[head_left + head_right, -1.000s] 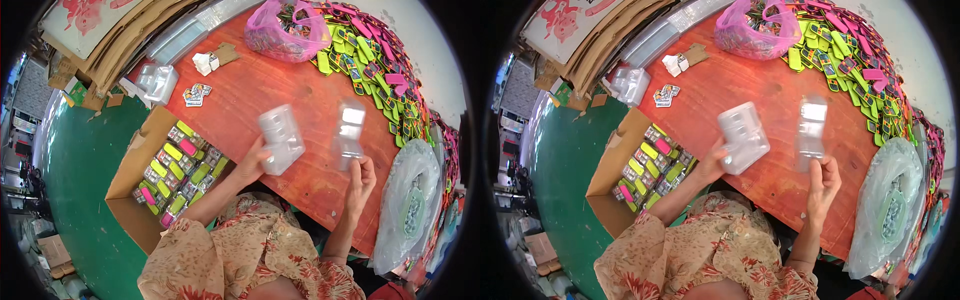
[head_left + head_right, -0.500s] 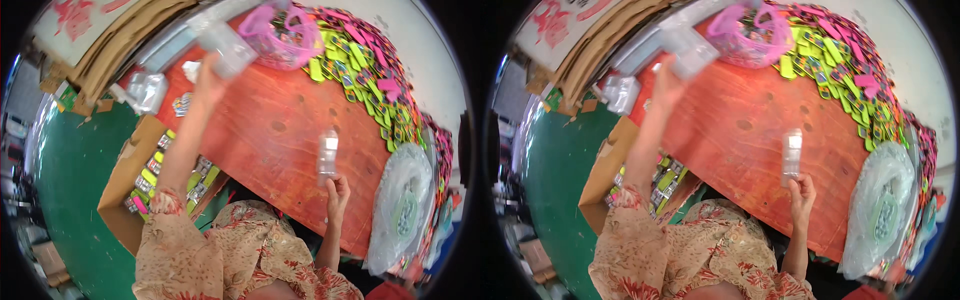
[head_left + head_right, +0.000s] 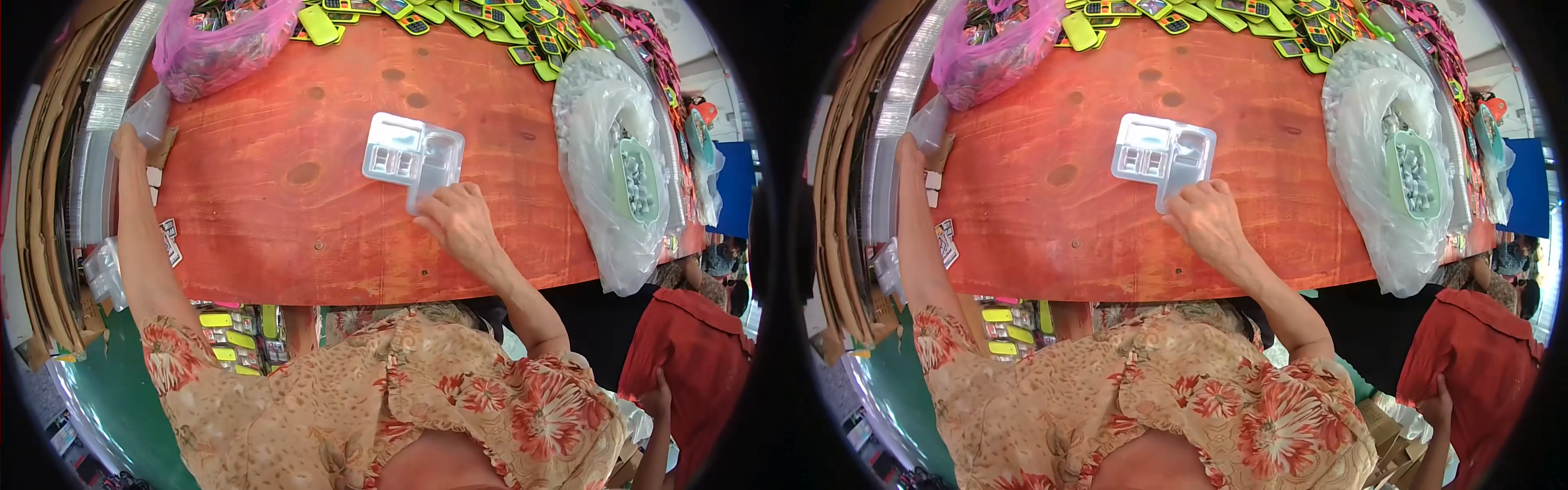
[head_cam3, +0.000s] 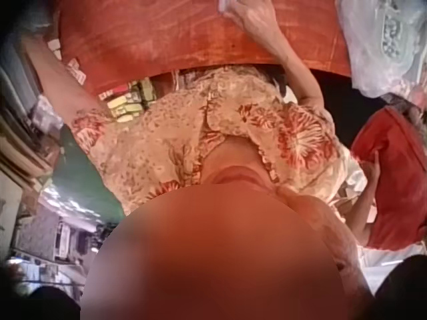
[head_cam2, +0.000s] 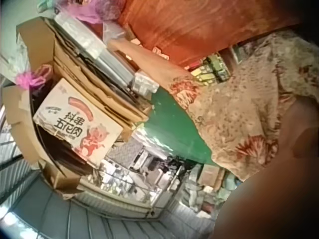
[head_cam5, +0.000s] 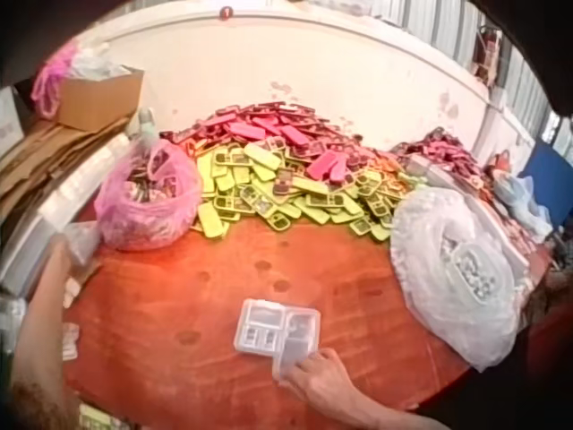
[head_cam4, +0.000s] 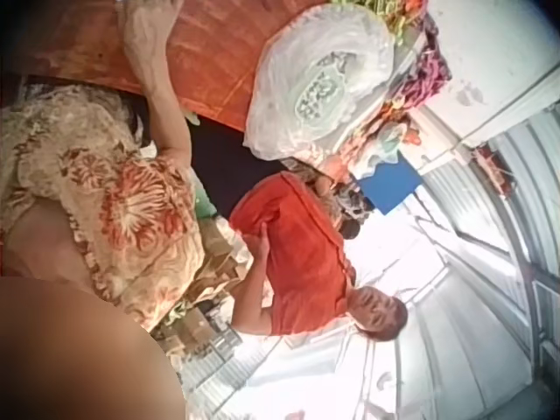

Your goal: Packaging toy mobile phones into plastic blister trays along with decorative stickers.

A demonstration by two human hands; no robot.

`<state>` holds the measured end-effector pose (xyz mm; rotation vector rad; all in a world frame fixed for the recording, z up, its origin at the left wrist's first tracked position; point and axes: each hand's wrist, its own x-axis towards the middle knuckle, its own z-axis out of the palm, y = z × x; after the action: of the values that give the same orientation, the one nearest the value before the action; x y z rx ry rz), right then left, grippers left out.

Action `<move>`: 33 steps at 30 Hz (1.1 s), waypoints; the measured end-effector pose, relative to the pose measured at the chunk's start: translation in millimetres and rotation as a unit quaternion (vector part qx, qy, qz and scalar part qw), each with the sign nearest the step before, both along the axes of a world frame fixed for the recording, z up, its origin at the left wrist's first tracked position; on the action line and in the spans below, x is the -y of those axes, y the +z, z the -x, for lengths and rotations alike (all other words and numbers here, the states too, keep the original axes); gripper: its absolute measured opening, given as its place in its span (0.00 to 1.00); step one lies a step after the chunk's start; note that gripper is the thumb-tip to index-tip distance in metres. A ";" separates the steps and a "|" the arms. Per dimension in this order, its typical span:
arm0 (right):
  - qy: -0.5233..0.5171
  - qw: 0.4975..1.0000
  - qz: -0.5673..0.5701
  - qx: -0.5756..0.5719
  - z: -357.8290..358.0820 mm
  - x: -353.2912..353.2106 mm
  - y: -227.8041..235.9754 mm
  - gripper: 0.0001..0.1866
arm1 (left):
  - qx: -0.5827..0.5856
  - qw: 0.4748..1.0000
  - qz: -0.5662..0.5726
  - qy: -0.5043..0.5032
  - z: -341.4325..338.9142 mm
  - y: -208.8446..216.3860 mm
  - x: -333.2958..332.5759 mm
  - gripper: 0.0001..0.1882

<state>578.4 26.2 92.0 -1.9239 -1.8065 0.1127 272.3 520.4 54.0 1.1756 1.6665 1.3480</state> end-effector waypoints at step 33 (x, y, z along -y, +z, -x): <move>-0.141 0.959 -0.243 -0.027 -109.5 10.7 28.4 0.05 | 0.546 0.532 0.411 -0.500 -199.7 0.6 438.5 0.23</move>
<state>687.9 15.4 120.4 -1.7664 -1.3456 -0.3430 472.0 81.9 54.6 0.2775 0.2849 0.1771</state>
